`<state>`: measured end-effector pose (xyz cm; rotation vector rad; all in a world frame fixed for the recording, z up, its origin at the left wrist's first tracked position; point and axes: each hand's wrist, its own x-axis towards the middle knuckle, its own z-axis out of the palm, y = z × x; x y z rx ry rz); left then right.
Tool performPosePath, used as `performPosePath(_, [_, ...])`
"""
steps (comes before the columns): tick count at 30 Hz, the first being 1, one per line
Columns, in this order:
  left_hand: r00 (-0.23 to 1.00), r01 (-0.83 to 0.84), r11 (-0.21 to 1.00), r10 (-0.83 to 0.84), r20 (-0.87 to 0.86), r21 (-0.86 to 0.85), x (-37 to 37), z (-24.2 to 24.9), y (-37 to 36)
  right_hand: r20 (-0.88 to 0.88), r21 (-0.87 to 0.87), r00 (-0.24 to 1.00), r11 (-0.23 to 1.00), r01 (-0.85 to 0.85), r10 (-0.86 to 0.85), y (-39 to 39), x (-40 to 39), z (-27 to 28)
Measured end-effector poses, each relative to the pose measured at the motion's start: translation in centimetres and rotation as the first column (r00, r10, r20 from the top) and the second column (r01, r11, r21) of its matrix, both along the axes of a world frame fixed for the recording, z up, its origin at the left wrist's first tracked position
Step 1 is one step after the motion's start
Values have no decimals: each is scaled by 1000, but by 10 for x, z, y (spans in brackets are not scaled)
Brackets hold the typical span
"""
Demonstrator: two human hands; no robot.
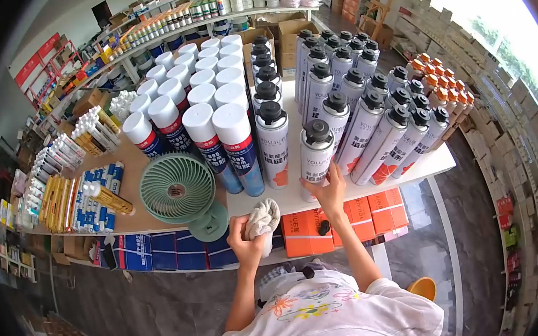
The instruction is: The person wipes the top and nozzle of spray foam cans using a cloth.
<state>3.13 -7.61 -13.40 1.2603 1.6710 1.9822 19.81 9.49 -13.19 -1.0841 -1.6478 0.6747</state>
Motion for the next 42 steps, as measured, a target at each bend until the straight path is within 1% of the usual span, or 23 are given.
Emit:
performPosePath(1, [1000, -6, 1000, 6, 10, 6, -2, -1, 0, 0, 2, 1000, 1000, -11, 11, -1, -6, -1])
performPosePath(3, [1000, -10, 1000, 10, 22, 4, -1, -2, -2, -112, -71, 991, 994, -84, 76, -5, -13, -8])
performPosePath(5, [999, -23, 1000, 22, 29, 5, -1, 0, 1, -76, -60, 994, 995, -84, 79, -3, -16, -12])
performPosePath(8, [999, -45, 999, 45, 1, 5, 0, 3, 0, -42, -126, 996, 988, -87, 82, -5, -19, -4])
performPosePath(10, [998, -66, 998, 66, 3, 12, 1, 5, -1, -146, -94, 987, 992, -78, 64, -5, -20, 0])
performPosePath(11, [997, -76, 997, 76, 4, 19, 1, 6, 1, -148, -87, 987, 993, -79, 66, -5, -19, -1])
performPosePath(13, [996, -84, 996, 84, 31, 18, 1, 4, 4, -30, 125, 999, 992, -12, 16, -4, -17, -10])
performPosePath(14, [994, -91, 996, 90, 61, 3, 3, 2, 4, -49, 156, 999, 988, 7, 0, -1, -21, -21])
performPosePath(15, [994, -90, 996, 90, 65, -3, 5, 1, 3, -45, 150, 999, 989, 7, -1, -4, -22, -18])
performPosePath(17, [996, -84, 996, 84, 27, 5, 6, 1, 3, -70, -106, 997, 994, -16, 8, -7, -26, -10])
performPosePath(19, [996, -77, 997, 76, 44, 9, 6, 1, 2, -42, -103, 999, 995, 14, -18, -9, -29, -16])
performPosePath(21, [997, -76, 997, 75, 7, 21, 7, 0, 2, -53, 92, 996, 993, 72, -67, -9, -31, -26])
performPosePath(25, [997, -69, 997, 69, 37, 23, 12, -3, 5, -77, 54, 996, 997, 57, -53, -12, -28, -26])
performPosePath(27, [997, -63, 998, 62, 40, 14, 13, -4, 4, -21, 41, 998, 998, 53, -52, -12, -28, -26])
performPosePath(29, [997, -61, 998, 61, 45, 9, 14, -3, 4, -22, 26, 999, 999, 39, -39, -10, -28, -29])
performPosePath(31, [998, -52, 999, 52, 37, 1, 14, 1, 4, -18, 12, 1000, 1000, 21, -21, -11, -27, -19])
performPosePath(33, [998, -31, 999, 31, 47, 7, 9, 6, 5, 52, -20, 998, 1000, -15, 17, -11, -22, -5])
performPosePath(34, [999, -24, 1000, 24, 44, 11, 6, 15, 7, 56, -19, 998, 1000, -17, 18, -11, -19, 0])
performPosePath(36, [997, -28, 995, 35, -75, 91, -6, 39, 17, 34, 116, 994, 987, -111, 108, -7, -12, 11])
performPosePath(37, [992, -27, 991, 44, -122, 133, -10, 53, 22, 40, 115, 993, 987, -116, 112, -5, -9, 19])
performPosePath(39, [978, -45, 978, 84, -191, 204, -20, 83, 34, -27, 56, 984, 983, -175, 177, 2, -7, 35])
performPosePath(40, [965, -30, 971, 90, -247, 238, -23, 101, 40, -105, 95, 967, 970, -223, 232, 11, -9, 31])
performPosePath(42, [908, 16, 964, 97, -407, 266, -30, 147, 49, -124, 77, 954, 961, -265, 273, 13, -12, 49])
